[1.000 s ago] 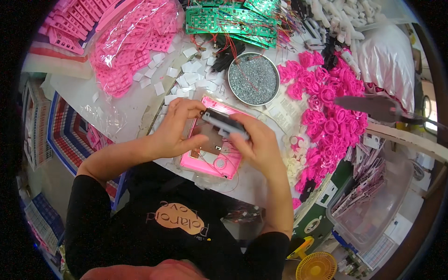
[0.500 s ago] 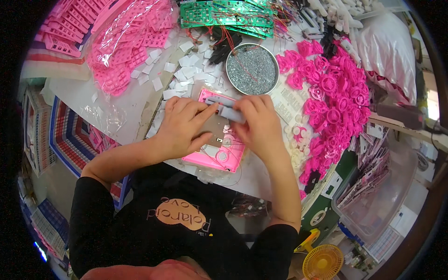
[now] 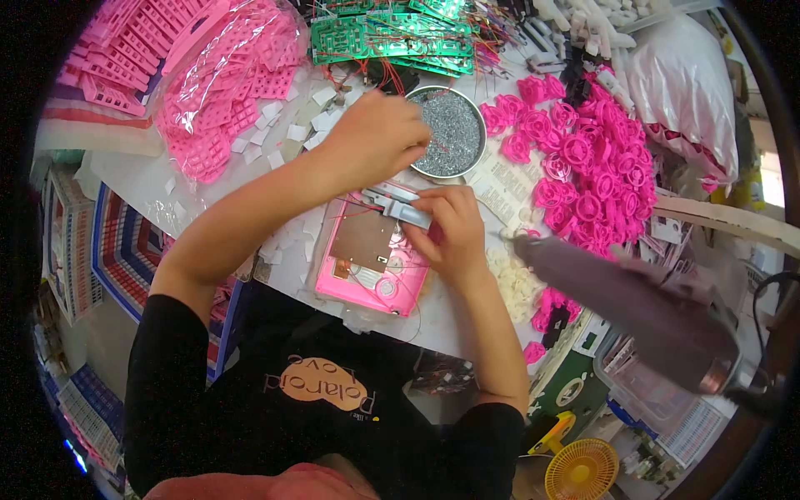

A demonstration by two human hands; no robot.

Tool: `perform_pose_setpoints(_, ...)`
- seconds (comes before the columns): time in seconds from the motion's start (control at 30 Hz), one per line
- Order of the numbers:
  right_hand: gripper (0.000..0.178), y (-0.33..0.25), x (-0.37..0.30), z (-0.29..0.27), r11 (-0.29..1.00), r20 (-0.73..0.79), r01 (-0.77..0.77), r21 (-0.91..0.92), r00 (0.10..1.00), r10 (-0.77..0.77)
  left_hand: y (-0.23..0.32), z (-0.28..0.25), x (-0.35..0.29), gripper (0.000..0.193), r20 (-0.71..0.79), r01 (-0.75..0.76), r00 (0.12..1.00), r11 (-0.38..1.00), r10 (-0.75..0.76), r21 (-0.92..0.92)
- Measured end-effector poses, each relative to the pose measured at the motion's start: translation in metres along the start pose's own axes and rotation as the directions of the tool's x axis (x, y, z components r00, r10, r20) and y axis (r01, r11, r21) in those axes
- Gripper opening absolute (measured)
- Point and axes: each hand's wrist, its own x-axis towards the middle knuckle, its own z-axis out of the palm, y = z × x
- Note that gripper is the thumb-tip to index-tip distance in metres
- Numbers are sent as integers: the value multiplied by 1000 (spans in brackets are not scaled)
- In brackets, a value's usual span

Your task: Assemble electronic toy components into pink plastic housings and secure them with a glue gun.

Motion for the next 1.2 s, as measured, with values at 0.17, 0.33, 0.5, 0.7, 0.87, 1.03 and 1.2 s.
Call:
perform_pose_setpoints(0.17, 47, 12, -6, -30, 986, 73, 41, 160, 996, -53, -3, 24, 28, 11, 335, 28, 930, 939, -150, 343)
perform_pose_setpoints(0.33, 74, -30, 41, -100, 334, -124, 66, 940, 980, 156, -3, 37, 22, 13, 169, -9, 985, 955, -43, 295)
perform_pose_setpoints(0.5, 56, -37, 68, -105, 498, -86, 129, 857, 990, -109, 0, 34, 22, 15, -61, -12, 998, 993, 20, 117)
perform_pose_setpoints(0.7, 42, -60, 48, -67, 495, -193, -6, 869, 917, 350, 35, -19, -40, 21, -21, -169, 986, 980, 168, -110)
perform_pose_setpoints(0.87, 36, -70, 28, -48, 421, -326, 244, 874, 935, 137, 65, -23, -65, 11, -88, -128, 989, 984, 118, -122)
perform_pose_setpoints(1.03, 32, -86, 23, -47, 441, -367, 328, 836, 930, 4, 66, -16, -72, 11, -69, -56, 997, 953, 37, -296)
perform_pose_setpoints(1.2, 32, -82, 22, -45, 390, -356, 318, 864, 934, 28, 65, -16, -71, 10, -74, -51, 997, 945, 28, -323)
